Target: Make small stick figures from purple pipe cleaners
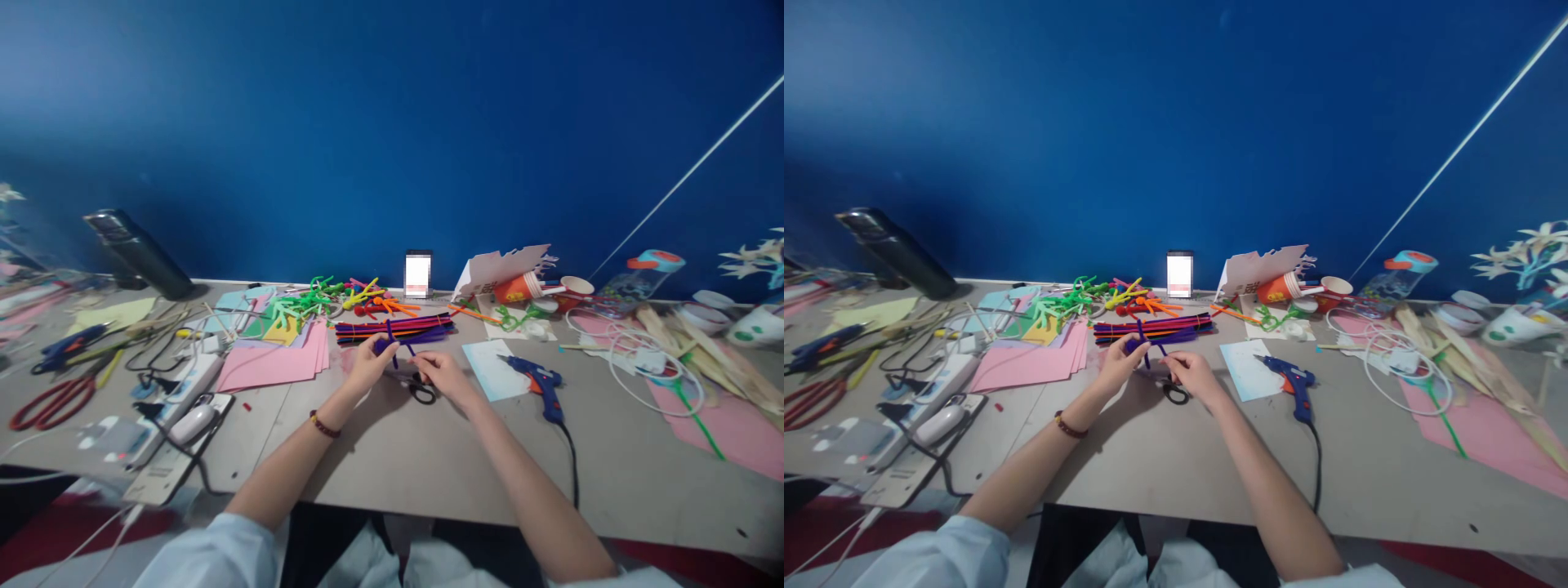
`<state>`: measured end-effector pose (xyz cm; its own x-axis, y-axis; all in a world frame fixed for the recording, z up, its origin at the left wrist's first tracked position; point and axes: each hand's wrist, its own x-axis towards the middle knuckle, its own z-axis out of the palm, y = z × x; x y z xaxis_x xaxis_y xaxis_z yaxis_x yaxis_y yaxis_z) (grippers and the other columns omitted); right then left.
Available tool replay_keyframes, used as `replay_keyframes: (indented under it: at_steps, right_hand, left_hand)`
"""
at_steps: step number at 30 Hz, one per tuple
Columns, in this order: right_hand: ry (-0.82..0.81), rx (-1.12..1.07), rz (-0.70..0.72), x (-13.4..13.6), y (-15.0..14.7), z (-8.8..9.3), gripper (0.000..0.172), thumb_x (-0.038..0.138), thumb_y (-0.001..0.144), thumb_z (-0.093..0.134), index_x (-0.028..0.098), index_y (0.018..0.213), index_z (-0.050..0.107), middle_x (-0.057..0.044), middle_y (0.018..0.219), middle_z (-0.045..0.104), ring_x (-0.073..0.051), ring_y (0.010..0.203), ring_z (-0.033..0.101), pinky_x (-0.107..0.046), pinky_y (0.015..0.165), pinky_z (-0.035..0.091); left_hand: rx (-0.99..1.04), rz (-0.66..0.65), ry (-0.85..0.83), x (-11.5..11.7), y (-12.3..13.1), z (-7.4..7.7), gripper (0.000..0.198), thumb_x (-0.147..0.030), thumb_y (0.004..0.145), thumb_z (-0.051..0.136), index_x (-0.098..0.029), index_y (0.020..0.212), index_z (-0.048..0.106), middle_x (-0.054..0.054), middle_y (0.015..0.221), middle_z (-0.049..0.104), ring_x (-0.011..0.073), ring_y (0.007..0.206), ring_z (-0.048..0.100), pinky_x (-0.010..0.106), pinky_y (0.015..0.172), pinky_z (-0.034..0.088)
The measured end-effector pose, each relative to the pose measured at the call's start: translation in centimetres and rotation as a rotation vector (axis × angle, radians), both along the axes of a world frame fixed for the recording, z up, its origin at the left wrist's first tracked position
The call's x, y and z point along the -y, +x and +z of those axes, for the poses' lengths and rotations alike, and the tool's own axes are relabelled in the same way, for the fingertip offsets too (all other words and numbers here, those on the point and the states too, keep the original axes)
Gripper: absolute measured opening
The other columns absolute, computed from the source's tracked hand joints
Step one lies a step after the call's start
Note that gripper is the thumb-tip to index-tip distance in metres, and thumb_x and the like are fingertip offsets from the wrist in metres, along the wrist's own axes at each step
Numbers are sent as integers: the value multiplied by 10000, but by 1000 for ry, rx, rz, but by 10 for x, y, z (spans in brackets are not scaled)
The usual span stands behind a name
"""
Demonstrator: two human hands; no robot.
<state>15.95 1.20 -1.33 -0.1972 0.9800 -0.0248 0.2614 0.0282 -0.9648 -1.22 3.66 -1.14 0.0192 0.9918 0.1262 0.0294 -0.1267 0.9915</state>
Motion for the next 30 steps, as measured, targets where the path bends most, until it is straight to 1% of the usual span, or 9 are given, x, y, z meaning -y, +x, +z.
replay_keyframes:
  at_steps: [5, 8, 11, 15, 19, 22, 25, 28, 30]
  right_hand:
    - [289, 212, -80, 8, -17, -6, 340, 385, 874, 443, 167, 816, 698, -14, 593, 613, -139, 533, 516, -244, 528, 374]
    - [530, 435, -138, 13, -19, -6, 278, 273, 888, 431, 187, 856, 694, -58, 796, 695, -185, 712, 594, -271, 653, 413]
    - [666, 578, -139, 15, -18, -6, 243, 221, 884, 443, 191, 867, 684, -73, 834, 694, -203, 796, 594, -289, 719, 421]
    - [742, 618, -124, 13, -15, -2, 244, 212, 905, 426, 180, 870, 665, -72, 802, 665, -207, 805, 559, -312, 748, 420]
    - [787, 590, -183, 8, -4, 2, 257, 226, 924, 416, 192, 866, 665, -71, 817, 645, -213, 842, 536, -331, 780, 411]
    - [756, 550, -217, 0, 8, 5, 229, 266, 908, 468, 202, 837, 677, -72, 829, 644, -220, 860, 540, -340, 795, 411]
    - [569, 454, -128, -7, 20, 6, 198, 283, 871, 525, 201, 798, 690, -59, 831, 670, -208, 841, 576, -322, 782, 428]
    - [263, 349, 21, -10, 30, 7, 197, 305, 833, 554, 196, 763, 703, -43, 813, 698, -192, 777, 611, -295, 724, 442]
    - [112, 262, 102, -10, 34, 9, 242, 351, 821, 550, 183, 750, 709, -38, 759, 698, -184, 717, 611, -281, 666, 440]
  left_hand:
    - [-58, 69, 32, -4, -1, -5, 275, -416, 731, 639, -157, 797, 573, -36, 597, 512, 78, 500, 439, 207, 483, 351]
    - [-237, 112, 171, -4, -3, -6, 201, -352, 758, 612, -160, 809, 585, 4, 695, 579, 118, 619, 525, 227, 559, 404]
    - [-459, 115, 344, -3, -5, -6, 134, -283, 788, 575, -167, 853, 594, 38, 817, 617, 150, 744, 562, 262, 661, 436]
    - [-682, 17, 486, -1, -8, -4, 111, -236, 813, 534, -175, 888, 590, 52, 848, 615, 174, 803, 560, 293, 711, 443]
    - [-747, -158, 553, 1, -11, 4, 110, -188, 808, 519, -173, 898, 579, 55, 838, 608, 175, 811, 550, 288, 715, 438]
    - [-693, -342, 544, 3, -13, 10, 109, -226, 826, 512, -168, 894, 576, 50, 838, 599, 163, 790, 540, 280, 716, 431]
    - [-594, -498, 446, 5, -12, 14, 135, -275, 833, 517, -166, 884, 579, 42, 841, 598, 153, 775, 538, 270, 705, 425]
    - [-477, -548, 320, 9, -9, 17, 166, -319, 817, 544, -161, 845, 587, 36, 815, 594, 152, 758, 535, 261, 681, 421]
    - [-378, -508, 248, 11, -6, 18, 194, -353, 807, 561, -161, 812, 591, 27, 780, 587, 145, 732, 530, 250, 661, 416]
